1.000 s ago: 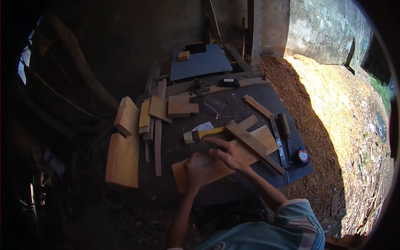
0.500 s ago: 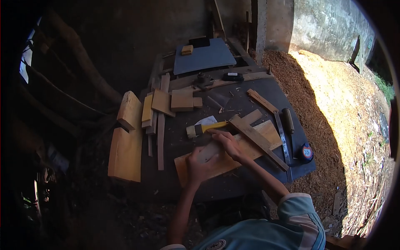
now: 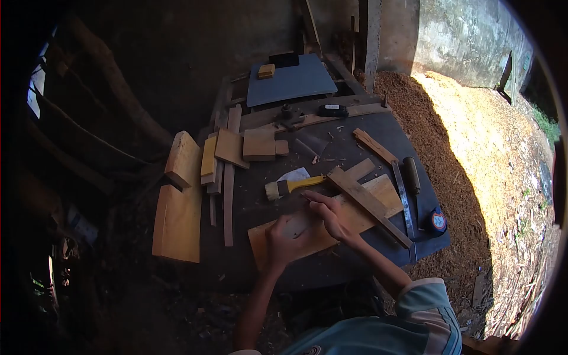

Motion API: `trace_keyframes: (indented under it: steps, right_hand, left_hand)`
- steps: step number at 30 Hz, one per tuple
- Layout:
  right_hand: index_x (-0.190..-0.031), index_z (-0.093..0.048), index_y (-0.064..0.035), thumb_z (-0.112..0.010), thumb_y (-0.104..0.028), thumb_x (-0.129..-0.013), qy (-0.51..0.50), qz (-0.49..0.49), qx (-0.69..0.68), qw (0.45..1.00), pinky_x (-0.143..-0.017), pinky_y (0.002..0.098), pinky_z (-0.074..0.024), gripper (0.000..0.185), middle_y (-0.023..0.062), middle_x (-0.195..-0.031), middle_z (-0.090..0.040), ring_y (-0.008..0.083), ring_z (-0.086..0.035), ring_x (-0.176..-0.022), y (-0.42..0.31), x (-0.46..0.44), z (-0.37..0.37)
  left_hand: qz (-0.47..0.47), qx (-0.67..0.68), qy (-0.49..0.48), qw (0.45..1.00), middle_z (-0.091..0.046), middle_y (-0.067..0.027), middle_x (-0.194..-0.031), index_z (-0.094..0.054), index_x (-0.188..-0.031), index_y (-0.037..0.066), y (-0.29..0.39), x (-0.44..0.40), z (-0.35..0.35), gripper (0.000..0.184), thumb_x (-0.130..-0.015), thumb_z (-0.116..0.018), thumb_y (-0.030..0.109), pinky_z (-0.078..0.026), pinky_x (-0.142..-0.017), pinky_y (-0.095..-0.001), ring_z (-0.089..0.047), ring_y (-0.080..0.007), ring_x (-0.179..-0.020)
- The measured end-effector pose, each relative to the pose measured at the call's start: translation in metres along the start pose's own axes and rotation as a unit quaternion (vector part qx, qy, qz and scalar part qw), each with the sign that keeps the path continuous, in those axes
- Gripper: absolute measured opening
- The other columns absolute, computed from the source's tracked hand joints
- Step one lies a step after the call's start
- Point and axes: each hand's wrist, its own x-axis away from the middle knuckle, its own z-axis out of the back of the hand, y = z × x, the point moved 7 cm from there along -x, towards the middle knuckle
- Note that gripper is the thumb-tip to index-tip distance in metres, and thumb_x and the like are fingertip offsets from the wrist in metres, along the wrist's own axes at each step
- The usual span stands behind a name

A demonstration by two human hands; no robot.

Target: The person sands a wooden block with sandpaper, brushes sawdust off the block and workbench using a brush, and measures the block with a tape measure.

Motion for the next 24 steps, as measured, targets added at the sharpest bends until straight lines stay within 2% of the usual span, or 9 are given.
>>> trace_keyframes:
  steps: [1,4,7,10,14,17,21,22,24]
  right_hand:
    - [-0.12,-0.051,0.0026,-0.04,-0.026,-0.082,0.001,0.041,0.009,0.999,-0.094,0.0306,-0.0338,0.049,0.0186,-0.111,-0.057,0.0244,-0.051,-0.102,-0.012,-0.001,0.0]
    - [-0.121,-0.049,0.0034,-0.038,-0.025,-0.082,-0.013,-0.097,-0.025,0.995,-0.095,0.0308,-0.034,0.05,0.0184,-0.113,-0.056,0.0254,-0.05,-0.106,0.017,-0.005,-0.003]
    - [-0.119,-0.051,0.0032,-0.038,-0.025,-0.083,-0.002,0.022,0.006,1.0,-0.093,0.0331,-0.0362,0.048,0.0217,-0.114,-0.056,0.0298,-0.052,-0.108,0.01,-0.006,-0.002]
    - [-0.119,-0.05,0.0037,-0.037,-0.026,-0.084,-0.026,-0.016,-0.078,0.997,-0.095,0.0334,-0.0353,0.048,0.0225,-0.116,-0.055,0.0317,-0.05,-0.111,0.023,-0.01,-0.002]
    - [-0.12,-0.049,0.0052,-0.035,-0.028,-0.087,-0.015,0.051,0.002,0.999,-0.095,0.0332,-0.0349,0.049,0.0206,-0.114,-0.056,0.0292,-0.052,-0.107,0.008,-0.007,-0.001]
    - [-0.119,-0.049,0.0052,-0.034,-0.028,-0.087,-0.024,-0.003,-0.146,0.989,-0.095,0.0339,-0.0351,0.049,0.0209,-0.114,-0.056,0.0291,-0.053,-0.106,0.022,-0.012,-0.001]
    - [-0.121,-0.048,0.0044,-0.031,-0.031,-0.089,-0.022,0.017,0.025,0.999,-0.095,0.0311,-0.0351,0.051,0.0145,-0.11,-0.057,0.0201,-0.053,-0.103,0.012,-0.01,-0.004]
    - [-0.12,-0.048,0.0055,-0.031,-0.031,-0.089,-0.019,0.039,-0.049,0.998,-0.093,0.0319,-0.036,0.051,0.0155,-0.108,-0.058,0.0217,-0.053,-0.103,0.001,-0.006,0.0]
    - [-0.12,-0.048,0.006,-0.032,-0.032,-0.088,-0.024,0.017,-0.026,0.999,-0.093,0.0318,-0.0357,0.052,0.0162,-0.109,-0.058,0.0228,-0.053,-0.103,0.013,-0.015,-0.007]
  left_hand:
    - [-0.018,-0.002,0.005,1.0,-0.065,-0.0113,-0.082,-0.059,-0.09,0.0,0.002,-0.003,0.001,0.035,-0.064,-0.077,0.013,-0.05,-0.068,-0.0295,-0.063,-0.0159,-0.077]
    - [0.014,-0.012,0.008,1.0,-0.065,-0.0115,-0.081,-0.058,-0.09,-0.001,-0.003,0.0,0.0,0.035,-0.064,-0.078,0.012,-0.05,-0.067,-0.0296,-0.063,-0.0159,-0.076]
    - [-0.031,-0.021,0.005,0.999,-0.064,-0.0113,-0.079,-0.058,-0.09,-0.001,0.006,-0.003,0.001,0.036,-0.063,-0.078,0.012,-0.05,-0.066,-0.0294,-0.064,-0.0165,-0.075]
    - [-0.012,-0.029,-0.001,1.0,-0.064,-0.0118,-0.079,-0.058,-0.088,-0.001,0.009,-0.003,0.003,0.035,-0.062,-0.078,0.012,-0.05,-0.065,-0.0296,-0.064,-0.0177,-0.074]
    - [-0.017,-0.009,0.003,1.0,-0.064,-0.0122,-0.079,-0.058,-0.088,-0.001,0.004,-0.004,0.001,0.035,-0.062,-0.078,0.012,-0.05,-0.065,-0.0297,-0.064,-0.0182,-0.074]
    - [-0.021,-0.027,0.009,0.999,-0.064,-0.012,-0.079,-0.058,-0.088,-0.001,0.006,0.001,0.004,0.034,-0.063,-0.078,0.013,-0.05,-0.065,-0.0294,-0.064,-0.0174,-0.074]
    - [-0.048,-0.017,0.003,0.999,-0.065,-0.0138,-0.079,-0.058,-0.089,-0.001,0.014,-0.002,0.0,0.033,-0.065,-0.076,0.013,-0.051,-0.065,-0.031,-0.065,-0.0201,-0.074]
    - [-0.065,-0.013,0.004,0.998,-0.065,-0.0148,-0.08,-0.058,-0.09,-0.001,0.016,-0.001,0.001,0.033,-0.066,-0.076,0.014,-0.051,-0.064,-0.0319,-0.066,-0.0217,-0.074]
    - [-0.007,-0.013,-0.007,1.0,-0.065,-0.0127,-0.079,-0.058,-0.089,-0.001,0.01,-0.004,0.004,0.034,-0.065,-0.076,0.013,-0.05,-0.066,-0.0306,-0.064,-0.0178,-0.074]
